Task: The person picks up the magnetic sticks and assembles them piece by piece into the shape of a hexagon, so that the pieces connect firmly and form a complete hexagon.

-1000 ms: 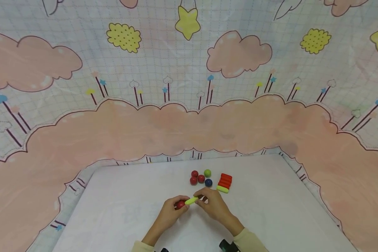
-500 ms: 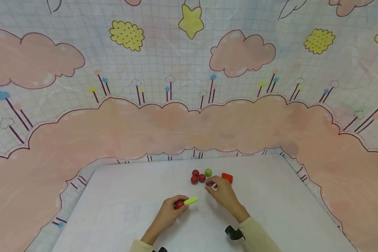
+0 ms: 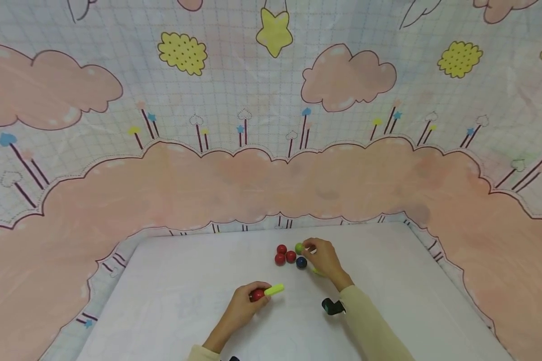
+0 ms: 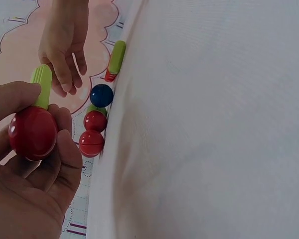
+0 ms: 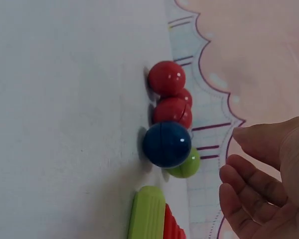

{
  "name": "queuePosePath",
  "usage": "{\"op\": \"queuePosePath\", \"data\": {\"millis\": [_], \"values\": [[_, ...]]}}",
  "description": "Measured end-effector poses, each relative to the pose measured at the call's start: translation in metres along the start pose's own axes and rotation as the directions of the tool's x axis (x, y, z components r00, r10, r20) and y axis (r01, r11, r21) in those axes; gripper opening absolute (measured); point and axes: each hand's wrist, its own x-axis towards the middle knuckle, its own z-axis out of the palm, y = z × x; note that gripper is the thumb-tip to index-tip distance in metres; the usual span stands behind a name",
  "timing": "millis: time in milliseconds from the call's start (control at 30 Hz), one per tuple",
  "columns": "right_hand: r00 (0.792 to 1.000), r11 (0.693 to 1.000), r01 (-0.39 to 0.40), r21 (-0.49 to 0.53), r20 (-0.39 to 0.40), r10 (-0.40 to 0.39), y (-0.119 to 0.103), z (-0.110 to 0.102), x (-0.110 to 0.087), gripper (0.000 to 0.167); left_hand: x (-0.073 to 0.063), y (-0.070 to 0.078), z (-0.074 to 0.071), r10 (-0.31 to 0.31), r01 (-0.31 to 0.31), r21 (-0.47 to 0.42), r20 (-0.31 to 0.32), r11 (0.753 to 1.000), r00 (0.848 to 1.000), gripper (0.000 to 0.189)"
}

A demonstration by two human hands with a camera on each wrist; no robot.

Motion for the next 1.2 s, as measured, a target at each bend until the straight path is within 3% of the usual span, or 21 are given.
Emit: {"op": "queuePosePath", "data": {"millis": [400,733,933,1200], "values": [[0.984,0.989,-0.147,-0.004,0.102,0.146,0.013,0.01,0.023,0.028,0.001,-0.004,-0.002,0.002,-0.002,-0.01,0.008,1.0,1.0,0.025],[0.979,0.99,-0.144,-0.001,0.144,0.143,0.021,0.017,0.032,0.032,0.002,-0.004,-0.002,-0.026,0.027,-0.034,0.009,0.999,1.0,0.026],[0.97,0.986,-0.168,-0.013,0.175,0.167,0.022,0.02,0.034,0.034,0.001,-0.004,-0.003,-0.025,0.025,-0.039,0.005,0.999,1.0,0.027],[0.974,0.989,-0.15,-0.012,0.172,0.15,0.018,0.02,0.032,0.034,0.0,-0.004,-0.007,-0.014,0.014,-0.031,-0.001,0.999,1.0,0.027]]}}
